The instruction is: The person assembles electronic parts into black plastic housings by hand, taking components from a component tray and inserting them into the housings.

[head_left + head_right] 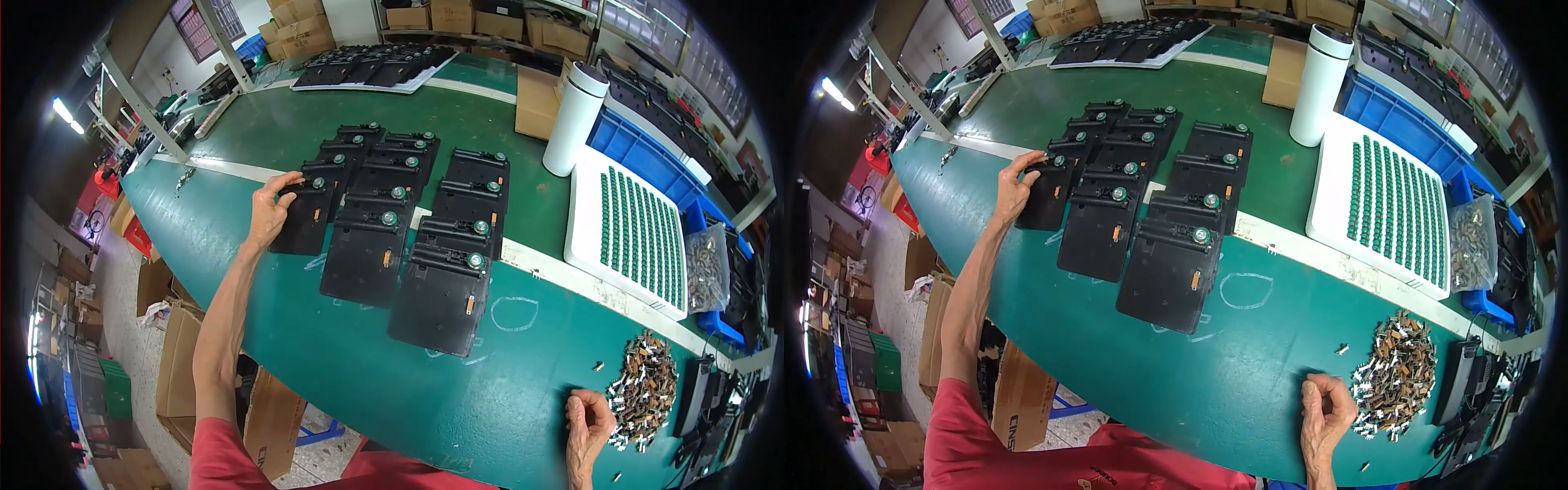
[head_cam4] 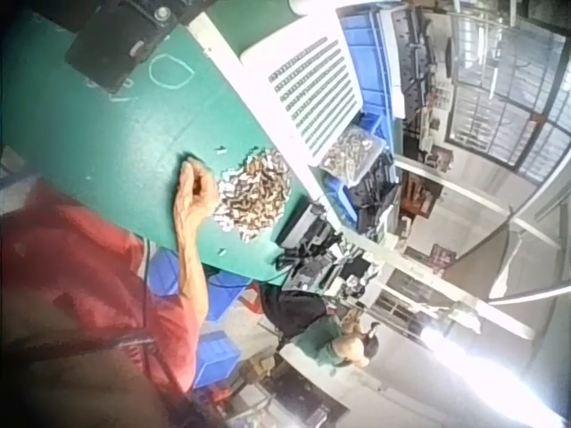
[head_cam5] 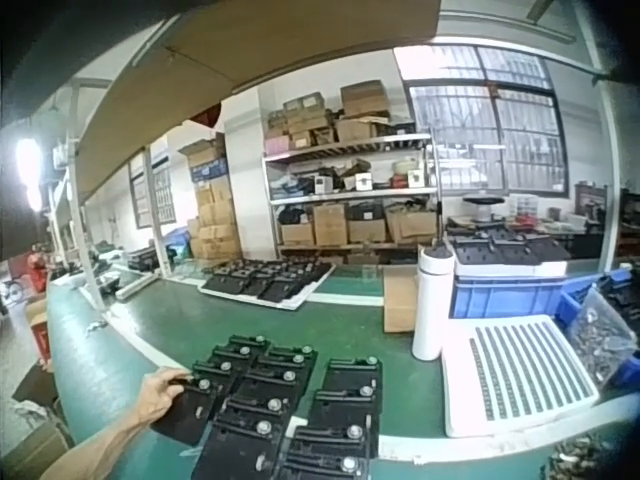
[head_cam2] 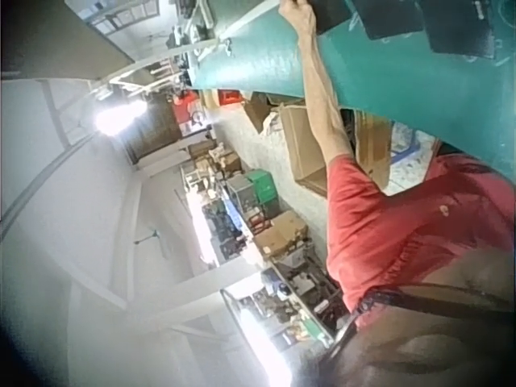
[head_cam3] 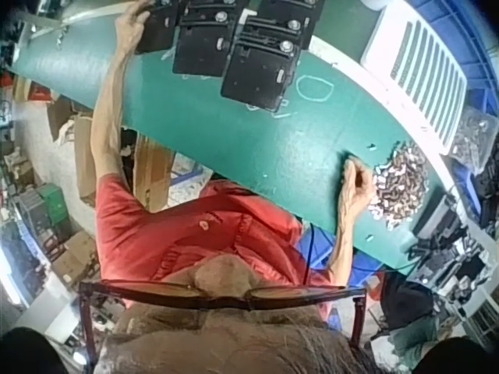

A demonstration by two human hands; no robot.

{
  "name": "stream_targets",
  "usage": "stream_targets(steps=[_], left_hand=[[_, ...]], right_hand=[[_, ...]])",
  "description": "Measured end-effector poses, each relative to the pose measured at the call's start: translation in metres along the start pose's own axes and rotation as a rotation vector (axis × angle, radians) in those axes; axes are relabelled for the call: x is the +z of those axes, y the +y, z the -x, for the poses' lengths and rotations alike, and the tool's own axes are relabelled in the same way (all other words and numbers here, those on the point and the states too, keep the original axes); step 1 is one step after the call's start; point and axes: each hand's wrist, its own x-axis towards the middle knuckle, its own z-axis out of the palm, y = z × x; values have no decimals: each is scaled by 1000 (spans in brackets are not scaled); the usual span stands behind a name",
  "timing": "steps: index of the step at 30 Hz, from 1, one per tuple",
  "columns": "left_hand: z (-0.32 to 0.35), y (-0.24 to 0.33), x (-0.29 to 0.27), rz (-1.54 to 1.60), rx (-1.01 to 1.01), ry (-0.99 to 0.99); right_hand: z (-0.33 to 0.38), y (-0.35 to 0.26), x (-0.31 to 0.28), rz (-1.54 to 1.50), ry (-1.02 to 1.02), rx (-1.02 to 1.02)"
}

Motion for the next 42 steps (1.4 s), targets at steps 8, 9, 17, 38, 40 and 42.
stream_targets(steps=[8, 9, 17, 38, 40, 42], left_hand=[[4, -1, 4, -78, 72, 0], [6, 1, 2, -73, 74, -1], [87, -1, -96, -303, -86, 134], [519, -14, -202, -660, -1465, -71], [528, -21, -213, -620, -1447, -114], [497, -3, -201, -616, -1431, -152]], right_hand=[[-1, -4, 0, 24, 8, -44], [-1, -4, 1, -1, 22, -59], [0, -4, 7, -53, -6, -52], [-9, 13, -7, 175, 14, -265], [-10, 15, -7, 170, 1, -297], [-12, 18, -8, 168, 0, -332]])
